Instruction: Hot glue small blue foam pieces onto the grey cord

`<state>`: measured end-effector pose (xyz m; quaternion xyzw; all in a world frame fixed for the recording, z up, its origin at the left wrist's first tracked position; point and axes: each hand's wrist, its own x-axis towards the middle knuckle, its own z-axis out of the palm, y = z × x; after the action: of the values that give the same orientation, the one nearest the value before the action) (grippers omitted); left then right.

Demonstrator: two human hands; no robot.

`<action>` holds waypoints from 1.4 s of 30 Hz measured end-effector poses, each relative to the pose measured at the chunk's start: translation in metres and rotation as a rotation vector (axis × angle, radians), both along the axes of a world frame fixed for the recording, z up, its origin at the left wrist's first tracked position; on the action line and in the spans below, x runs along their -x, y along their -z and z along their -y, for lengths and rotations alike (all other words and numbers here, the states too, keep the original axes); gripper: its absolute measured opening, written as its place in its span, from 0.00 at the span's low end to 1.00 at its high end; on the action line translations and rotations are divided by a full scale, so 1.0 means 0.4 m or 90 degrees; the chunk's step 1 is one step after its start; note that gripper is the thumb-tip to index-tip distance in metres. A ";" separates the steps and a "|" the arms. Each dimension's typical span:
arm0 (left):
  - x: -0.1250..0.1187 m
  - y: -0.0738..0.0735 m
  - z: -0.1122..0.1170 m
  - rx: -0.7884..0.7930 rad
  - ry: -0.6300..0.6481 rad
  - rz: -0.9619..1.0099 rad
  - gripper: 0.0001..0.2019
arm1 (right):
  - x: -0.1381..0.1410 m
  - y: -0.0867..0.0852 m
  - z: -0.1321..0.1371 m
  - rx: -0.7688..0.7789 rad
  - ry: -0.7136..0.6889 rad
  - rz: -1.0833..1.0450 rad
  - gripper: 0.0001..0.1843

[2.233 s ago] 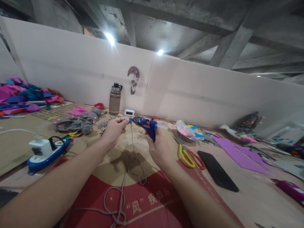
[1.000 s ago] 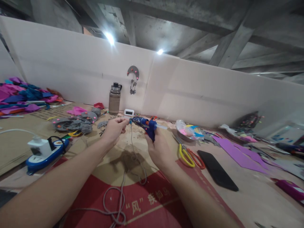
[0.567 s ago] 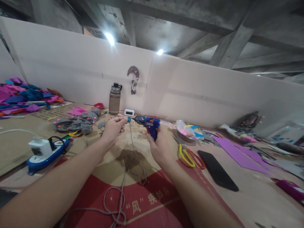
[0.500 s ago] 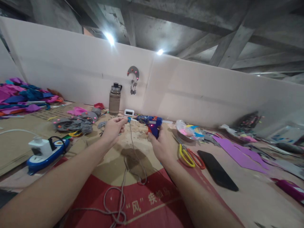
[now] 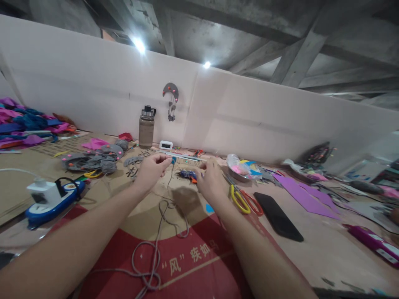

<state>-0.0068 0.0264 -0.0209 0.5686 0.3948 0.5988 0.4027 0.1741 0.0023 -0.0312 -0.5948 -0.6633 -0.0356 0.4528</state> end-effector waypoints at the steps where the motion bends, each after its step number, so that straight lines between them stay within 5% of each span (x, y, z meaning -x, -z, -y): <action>1: -0.005 -0.001 0.007 -0.014 -0.003 -0.025 0.11 | 0.021 -0.010 0.008 0.020 -0.079 -0.088 0.09; 4: -0.021 -0.008 0.028 -0.050 -0.011 -0.091 0.11 | 0.082 -0.013 0.018 0.094 -0.355 -0.400 0.16; 7: -0.030 -0.013 0.041 -0.059 -0.020 -0.115 0.10 | 0.112 0.005 0.015 0.185 -0.445 -0.583 0.21; 10: -0.034 -0.012 0.041 -0.031 -0.017 -0.084 0.11 | 0.104 0.011 0.015 0.170 -0.379 -0.543 0.17; 14: -0.039 -0.006 0.034 0.021 0.027 -0.020 0.10 | 0.078 -0.008 0.030 0.059 -0.283 -0.309 0.06; 20: -0.044 -0.004 0.033 0.063 0.077 0.015 0.10 | 0.069 -0.024 0.046 -0.008 -0.211 -0.141 0.08; 42: -0.041 -0.028 0.059 0.080 0.097 -0.135 0.08 | 0.058 -0.026 0.050 -0.051 -0.120 0.068 0.10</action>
<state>0.0097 0.0030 -0.0097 0.6306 0.4276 0.4772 0.4379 0.1510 -0.0179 -0.0208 -0.5087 -0.7375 -0.0512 0.4413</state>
